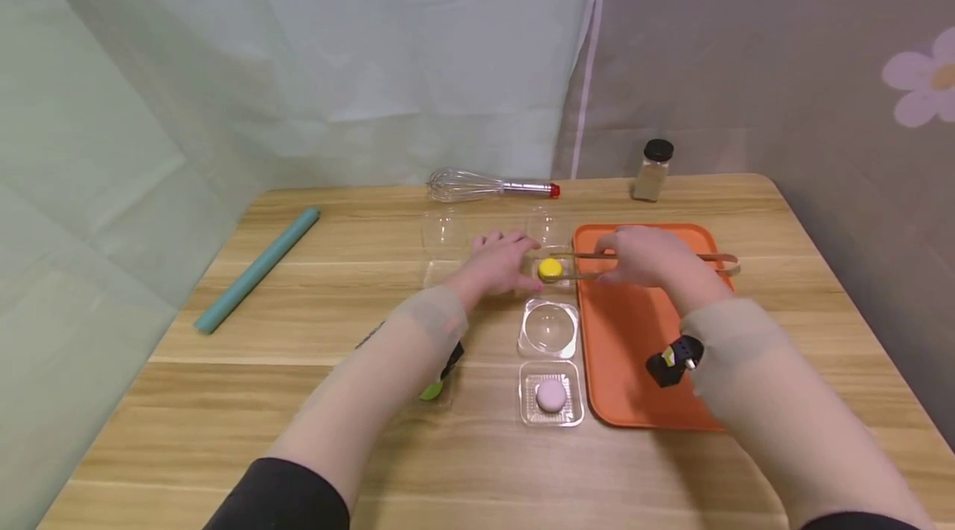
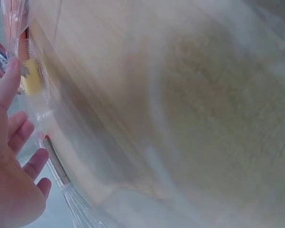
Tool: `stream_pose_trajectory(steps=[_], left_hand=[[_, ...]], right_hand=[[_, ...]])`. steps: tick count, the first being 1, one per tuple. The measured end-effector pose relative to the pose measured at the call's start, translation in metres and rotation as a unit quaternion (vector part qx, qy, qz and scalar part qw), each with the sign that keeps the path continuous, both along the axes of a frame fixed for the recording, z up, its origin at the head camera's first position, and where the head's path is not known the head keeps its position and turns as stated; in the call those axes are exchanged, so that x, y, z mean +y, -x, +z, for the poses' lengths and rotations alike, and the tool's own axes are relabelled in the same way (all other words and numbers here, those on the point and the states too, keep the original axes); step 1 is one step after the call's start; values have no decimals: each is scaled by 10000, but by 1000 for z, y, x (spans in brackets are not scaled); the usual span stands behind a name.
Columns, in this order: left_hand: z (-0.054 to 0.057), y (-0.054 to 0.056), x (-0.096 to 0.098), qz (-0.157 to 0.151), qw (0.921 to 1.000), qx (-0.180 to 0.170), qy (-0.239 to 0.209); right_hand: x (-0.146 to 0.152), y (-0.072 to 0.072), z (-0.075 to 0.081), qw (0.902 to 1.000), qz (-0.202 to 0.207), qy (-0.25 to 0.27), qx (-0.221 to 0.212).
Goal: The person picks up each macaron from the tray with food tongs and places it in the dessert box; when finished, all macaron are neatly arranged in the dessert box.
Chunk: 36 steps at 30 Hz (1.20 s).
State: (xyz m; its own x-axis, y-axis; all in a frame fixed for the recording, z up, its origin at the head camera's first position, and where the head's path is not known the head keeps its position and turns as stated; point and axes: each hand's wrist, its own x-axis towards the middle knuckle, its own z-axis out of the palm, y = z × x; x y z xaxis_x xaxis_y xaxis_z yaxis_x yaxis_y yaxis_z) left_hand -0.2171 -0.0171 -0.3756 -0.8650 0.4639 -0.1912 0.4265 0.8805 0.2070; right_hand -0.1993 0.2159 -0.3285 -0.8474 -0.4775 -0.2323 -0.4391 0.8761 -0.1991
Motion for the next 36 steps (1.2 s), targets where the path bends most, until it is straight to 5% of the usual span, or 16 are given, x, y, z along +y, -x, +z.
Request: stream_pose_trajectory(steps=[10,20,36], left_hand=[[-3,1,-2,41,10000,55,-56],[-1,6,-10,130,9993,86,-336],[16,14,-101,668,9973,-16,-315]], right_hand=[[31,-2,15,9990,-82,441,73],[66,-8,11,9972,-390,606,180],[132,-24,-14,9943,-818,574,384]])
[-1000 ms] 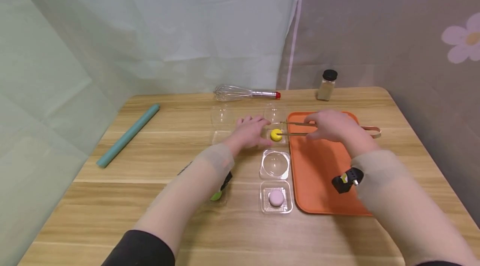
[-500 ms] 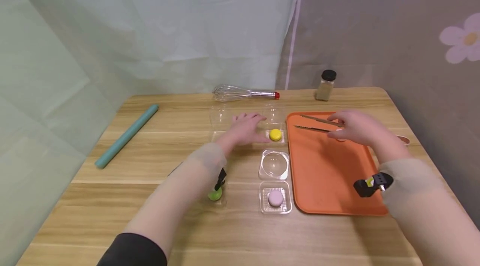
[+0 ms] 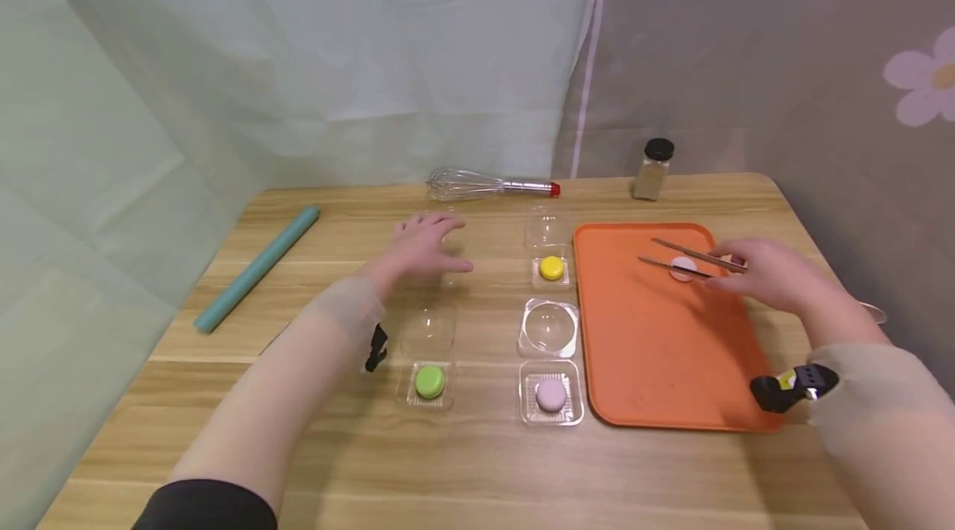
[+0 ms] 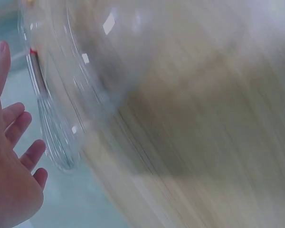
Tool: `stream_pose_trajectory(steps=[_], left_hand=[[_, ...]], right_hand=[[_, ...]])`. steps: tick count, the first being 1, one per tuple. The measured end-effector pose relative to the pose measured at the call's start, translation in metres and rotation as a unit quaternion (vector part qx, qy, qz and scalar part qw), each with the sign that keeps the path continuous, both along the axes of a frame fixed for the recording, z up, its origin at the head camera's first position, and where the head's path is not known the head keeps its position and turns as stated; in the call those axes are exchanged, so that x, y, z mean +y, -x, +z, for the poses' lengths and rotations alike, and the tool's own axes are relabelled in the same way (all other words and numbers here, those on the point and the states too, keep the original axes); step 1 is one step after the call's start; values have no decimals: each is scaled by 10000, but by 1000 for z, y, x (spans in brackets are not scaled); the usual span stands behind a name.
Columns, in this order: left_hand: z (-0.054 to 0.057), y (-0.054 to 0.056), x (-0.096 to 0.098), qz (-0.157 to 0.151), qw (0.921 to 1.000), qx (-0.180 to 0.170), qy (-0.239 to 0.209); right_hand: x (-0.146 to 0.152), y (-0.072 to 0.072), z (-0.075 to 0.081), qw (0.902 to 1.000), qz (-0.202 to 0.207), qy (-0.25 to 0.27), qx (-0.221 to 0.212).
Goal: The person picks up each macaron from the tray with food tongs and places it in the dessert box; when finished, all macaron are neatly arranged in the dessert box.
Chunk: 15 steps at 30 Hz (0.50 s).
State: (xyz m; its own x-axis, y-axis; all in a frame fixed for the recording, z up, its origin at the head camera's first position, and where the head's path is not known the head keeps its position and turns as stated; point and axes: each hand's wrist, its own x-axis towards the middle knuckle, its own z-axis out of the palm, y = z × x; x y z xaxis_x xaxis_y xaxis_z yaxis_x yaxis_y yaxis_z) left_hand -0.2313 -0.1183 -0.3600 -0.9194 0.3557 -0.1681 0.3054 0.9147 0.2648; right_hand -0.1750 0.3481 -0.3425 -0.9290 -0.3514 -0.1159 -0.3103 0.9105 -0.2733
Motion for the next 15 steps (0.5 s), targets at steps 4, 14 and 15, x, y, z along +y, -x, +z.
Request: stream_pose_trajectory(steps=[4,14,15], left_hand=[[2,-1,-20,87,9999,-55,17],[-3,-8,-53,83,9991,-282,-312],[-5,-8,-55,67,9990,-306,-322]], right_hand=[[8,-3,-4,9999,-94,46,13],[19,-9,-17,9996,-282,81,-60],[20,-9,-18,9994,-323,55,-76]])
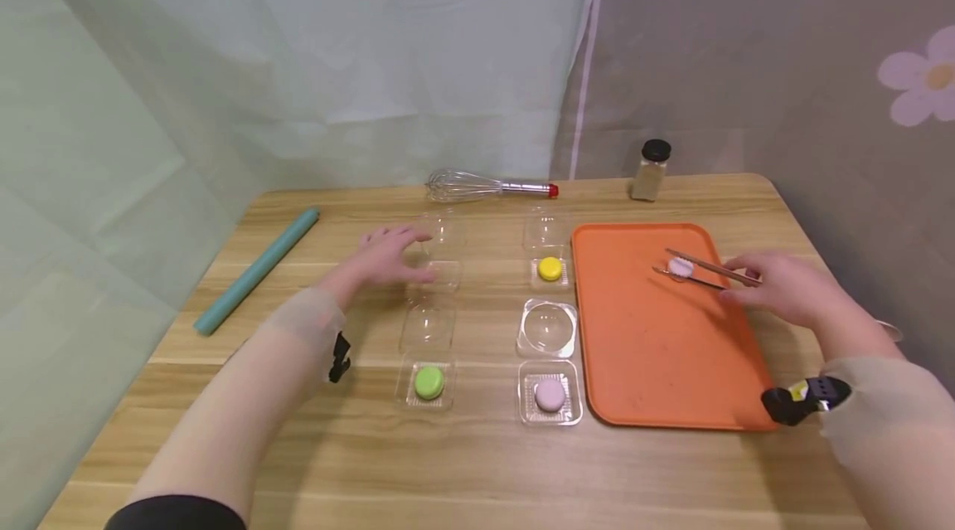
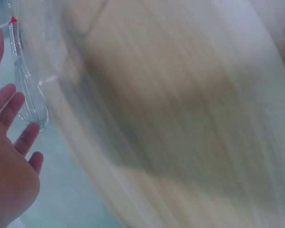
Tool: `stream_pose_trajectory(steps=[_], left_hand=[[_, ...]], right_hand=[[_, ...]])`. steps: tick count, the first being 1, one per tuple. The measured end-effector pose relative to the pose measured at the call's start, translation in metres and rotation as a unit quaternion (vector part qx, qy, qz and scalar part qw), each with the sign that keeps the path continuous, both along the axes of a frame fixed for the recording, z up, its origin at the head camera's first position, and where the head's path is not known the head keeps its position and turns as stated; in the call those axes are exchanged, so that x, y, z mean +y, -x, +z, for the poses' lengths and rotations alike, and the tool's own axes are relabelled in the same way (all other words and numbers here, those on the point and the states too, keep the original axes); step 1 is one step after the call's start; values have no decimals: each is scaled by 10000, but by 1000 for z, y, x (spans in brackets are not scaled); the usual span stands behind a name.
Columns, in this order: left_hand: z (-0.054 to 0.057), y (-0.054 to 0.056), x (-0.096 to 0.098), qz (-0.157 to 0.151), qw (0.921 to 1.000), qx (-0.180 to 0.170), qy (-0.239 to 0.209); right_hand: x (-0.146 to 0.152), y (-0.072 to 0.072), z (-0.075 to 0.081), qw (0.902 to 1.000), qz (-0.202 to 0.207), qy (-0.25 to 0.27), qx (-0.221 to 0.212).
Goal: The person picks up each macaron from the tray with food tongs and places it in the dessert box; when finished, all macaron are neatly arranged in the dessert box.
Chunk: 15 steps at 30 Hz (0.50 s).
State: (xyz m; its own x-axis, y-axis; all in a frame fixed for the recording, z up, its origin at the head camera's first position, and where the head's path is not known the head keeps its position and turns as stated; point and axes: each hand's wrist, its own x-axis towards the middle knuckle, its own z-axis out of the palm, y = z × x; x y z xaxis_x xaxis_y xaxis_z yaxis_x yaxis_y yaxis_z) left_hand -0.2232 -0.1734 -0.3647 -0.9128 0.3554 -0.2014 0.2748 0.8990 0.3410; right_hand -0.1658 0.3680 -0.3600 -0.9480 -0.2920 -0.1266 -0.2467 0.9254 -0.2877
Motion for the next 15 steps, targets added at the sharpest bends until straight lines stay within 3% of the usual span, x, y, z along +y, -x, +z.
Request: stream_pose_trajectory(steps=[15], left_hand=[[-9,-1,-4,-155,9997,-119,-112]], right_hand=[[10,-5,-12,9997,-205,94,-46]])
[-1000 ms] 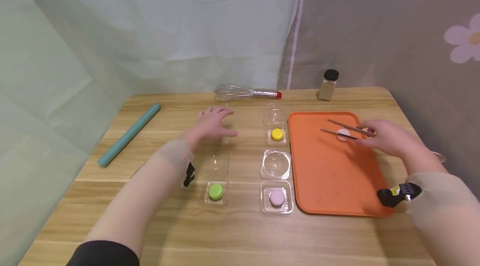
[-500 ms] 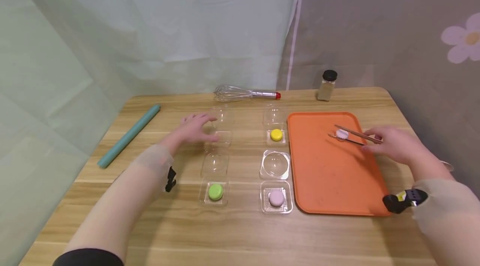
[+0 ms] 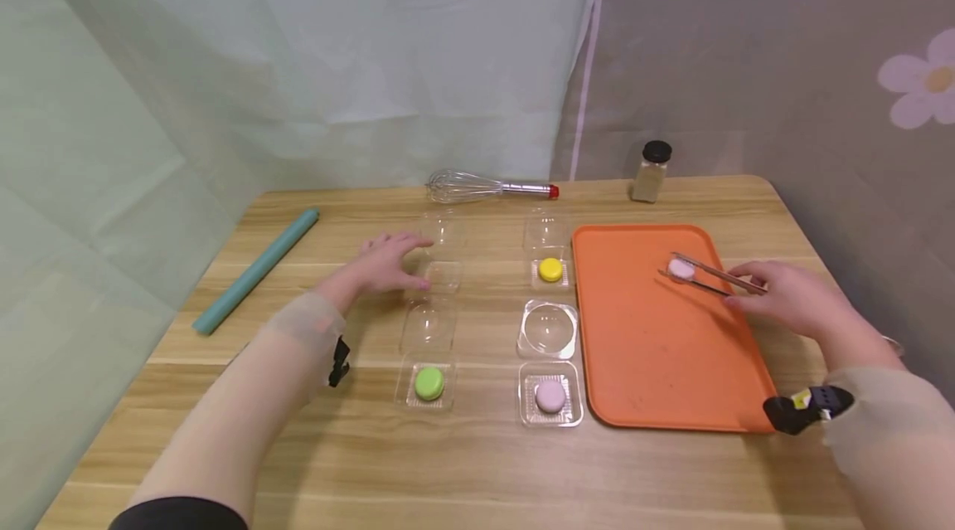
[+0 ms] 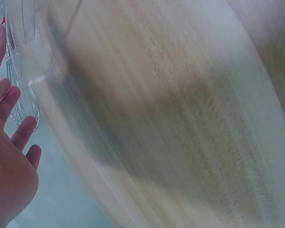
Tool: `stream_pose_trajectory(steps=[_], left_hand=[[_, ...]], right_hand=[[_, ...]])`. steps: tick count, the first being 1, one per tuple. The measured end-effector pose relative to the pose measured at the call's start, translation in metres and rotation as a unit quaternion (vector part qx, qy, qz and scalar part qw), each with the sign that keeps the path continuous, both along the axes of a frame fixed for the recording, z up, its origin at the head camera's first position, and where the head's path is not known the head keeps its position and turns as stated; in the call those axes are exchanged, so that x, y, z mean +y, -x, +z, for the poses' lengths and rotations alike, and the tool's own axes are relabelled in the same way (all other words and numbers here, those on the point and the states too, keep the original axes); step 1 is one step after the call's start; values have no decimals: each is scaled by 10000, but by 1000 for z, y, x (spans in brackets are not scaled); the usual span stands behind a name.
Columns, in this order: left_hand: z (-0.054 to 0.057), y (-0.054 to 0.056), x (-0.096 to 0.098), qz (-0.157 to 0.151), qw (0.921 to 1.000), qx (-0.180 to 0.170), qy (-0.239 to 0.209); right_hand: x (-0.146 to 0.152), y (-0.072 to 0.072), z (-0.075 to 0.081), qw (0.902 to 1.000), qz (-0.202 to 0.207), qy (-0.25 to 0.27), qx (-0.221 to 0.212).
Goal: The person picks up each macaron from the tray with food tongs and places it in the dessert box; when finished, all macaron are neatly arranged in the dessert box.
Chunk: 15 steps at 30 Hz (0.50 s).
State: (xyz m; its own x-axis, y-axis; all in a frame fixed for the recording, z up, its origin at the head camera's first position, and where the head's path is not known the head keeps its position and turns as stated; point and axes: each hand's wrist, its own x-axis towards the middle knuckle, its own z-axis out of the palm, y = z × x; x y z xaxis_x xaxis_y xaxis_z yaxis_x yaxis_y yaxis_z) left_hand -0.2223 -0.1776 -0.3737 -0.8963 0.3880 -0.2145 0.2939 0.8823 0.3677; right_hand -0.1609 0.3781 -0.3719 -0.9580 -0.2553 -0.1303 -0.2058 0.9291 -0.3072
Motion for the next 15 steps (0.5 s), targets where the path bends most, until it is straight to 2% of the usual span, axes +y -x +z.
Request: stream_pose_trajectory(steps=[15], left_hand=[[-3,3,2,18,9997,138,197]], right_hand=[[2,-3,-2,10000,-62,-6,-11]])
